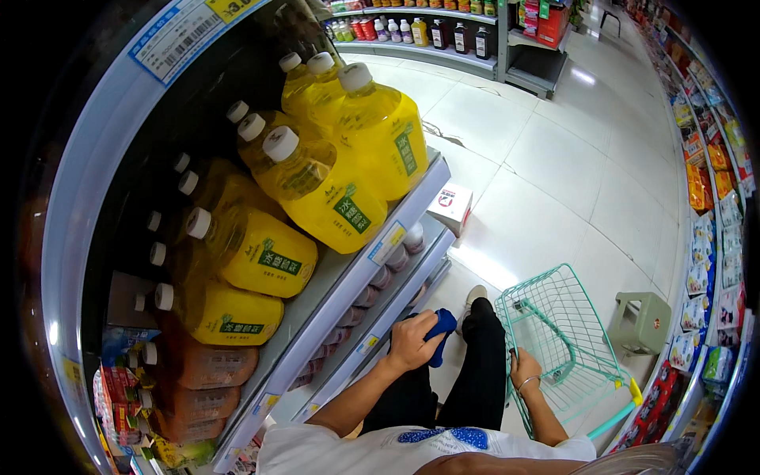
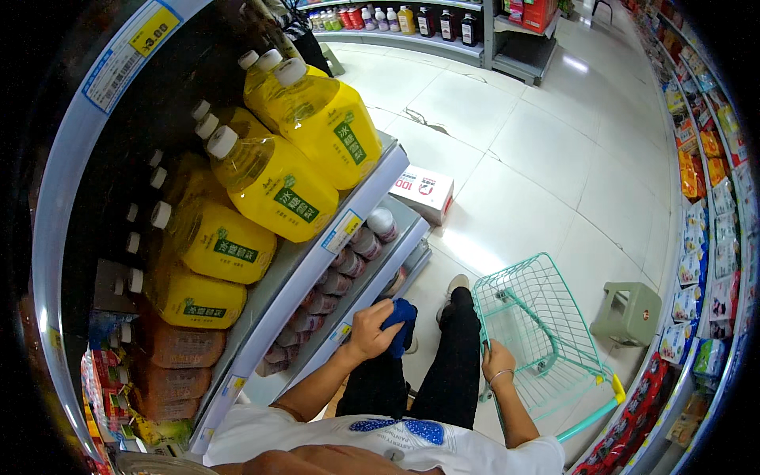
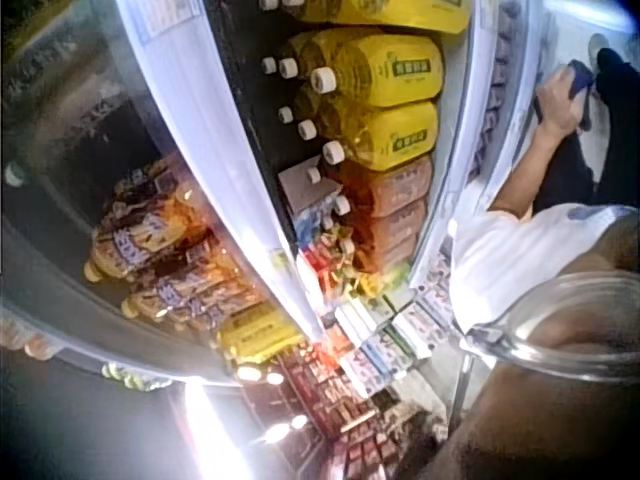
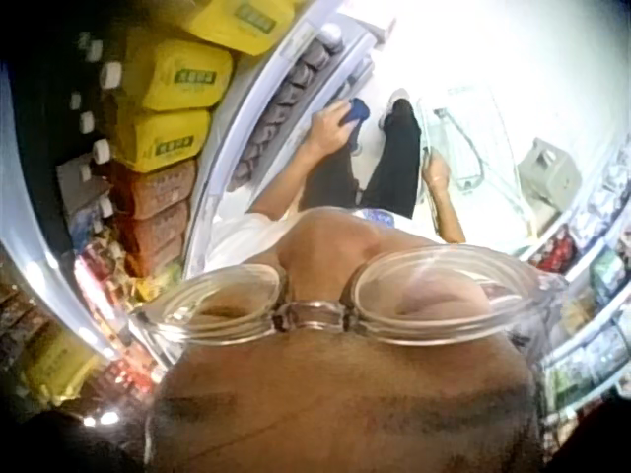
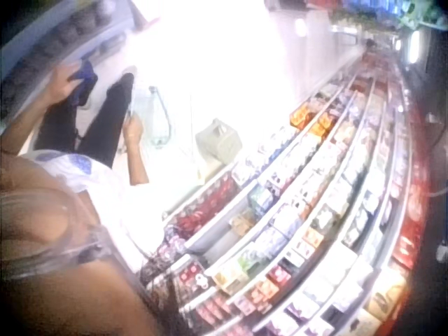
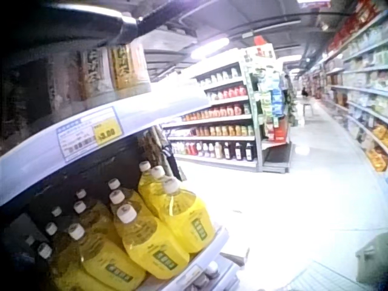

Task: The person wipes the supermarket shelves with a cloth and rearranges yellow and orange bottles by hand.

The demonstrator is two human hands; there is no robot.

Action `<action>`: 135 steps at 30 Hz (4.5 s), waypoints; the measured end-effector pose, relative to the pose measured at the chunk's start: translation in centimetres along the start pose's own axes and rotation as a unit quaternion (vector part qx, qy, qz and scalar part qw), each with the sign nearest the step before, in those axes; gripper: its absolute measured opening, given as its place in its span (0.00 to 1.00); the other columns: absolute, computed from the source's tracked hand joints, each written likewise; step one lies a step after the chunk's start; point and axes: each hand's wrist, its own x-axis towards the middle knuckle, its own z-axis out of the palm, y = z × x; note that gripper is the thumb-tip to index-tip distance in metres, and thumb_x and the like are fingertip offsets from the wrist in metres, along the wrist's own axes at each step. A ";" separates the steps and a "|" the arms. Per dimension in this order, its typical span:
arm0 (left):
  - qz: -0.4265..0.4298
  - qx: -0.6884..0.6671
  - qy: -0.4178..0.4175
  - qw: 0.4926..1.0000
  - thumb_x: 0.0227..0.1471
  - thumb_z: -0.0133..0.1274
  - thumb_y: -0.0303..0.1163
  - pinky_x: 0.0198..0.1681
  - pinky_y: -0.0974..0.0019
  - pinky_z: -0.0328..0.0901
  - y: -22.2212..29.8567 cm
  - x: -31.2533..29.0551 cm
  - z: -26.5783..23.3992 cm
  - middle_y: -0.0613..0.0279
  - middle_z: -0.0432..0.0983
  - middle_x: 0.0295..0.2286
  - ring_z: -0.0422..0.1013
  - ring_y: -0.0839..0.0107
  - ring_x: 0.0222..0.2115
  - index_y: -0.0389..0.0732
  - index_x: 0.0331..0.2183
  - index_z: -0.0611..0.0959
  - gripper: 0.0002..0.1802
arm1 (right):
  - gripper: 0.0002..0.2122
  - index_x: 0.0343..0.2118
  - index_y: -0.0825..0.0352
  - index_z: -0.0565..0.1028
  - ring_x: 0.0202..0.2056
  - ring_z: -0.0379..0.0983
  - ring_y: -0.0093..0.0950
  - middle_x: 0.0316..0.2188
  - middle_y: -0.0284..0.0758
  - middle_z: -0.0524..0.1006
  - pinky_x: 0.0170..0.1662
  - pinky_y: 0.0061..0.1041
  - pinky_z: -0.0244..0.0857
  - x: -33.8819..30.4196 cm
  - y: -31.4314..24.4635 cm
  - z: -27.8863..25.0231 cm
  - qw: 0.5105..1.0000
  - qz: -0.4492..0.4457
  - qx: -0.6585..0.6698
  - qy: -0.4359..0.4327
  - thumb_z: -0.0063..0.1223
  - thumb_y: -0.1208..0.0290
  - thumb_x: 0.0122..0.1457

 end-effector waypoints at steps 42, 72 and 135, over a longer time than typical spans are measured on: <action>-0.196 -0.202 0.139 0.950 0.50 0.57 0.25 0.41 0.66 0.65 3.8 -26.6 -6.9 0.57 0.77 0.33 0.72 0.70 0.34 0.32 0.39 0.79 0.13 | 0.16 0.41 0.63 0.74 0.33 0.75 0.43 0.29 0.42 0.78 0.34 0.43 0.67 -11.9 2.3 3.2 0.965 0.102 -0.090 0.224 0.52 0.56 0.58; 0.080 0.149 0.273 0.947 0.45 0.56 0.22 0.36 0.59 0.66 7.4 -18.6 -18.5 0.48 0.76 0.32 0.73 0.52 0.31 0.34 0.35 0.81 0.11 | 0.24 0.20 0.62 0.72 0.23 0.72 0.44 0.17 0.40 0.74 0.26 0.41 0.61 -14.5 7.8 -1.6 0.966 0.105 -0.129 0.199 0.45 0.44 0.59; 0.037 0.440 0.349 0.827 0.32 0.62 0.33 0.35 0.62 0.70 2.7 -14.1 -17.1 0.54 0.79 0.37 0.76 0.59 0.32 0.42 0.28 0.81 0.14 | 0.15 0.25 0.58 0.72 0.18 0.71 0.41 0.15 0.38 0.73 0.20 0.42 0.60 -8.6 2.8 4.7 0.937 0.071 -0.170 0.297 0.45 0.53 0.62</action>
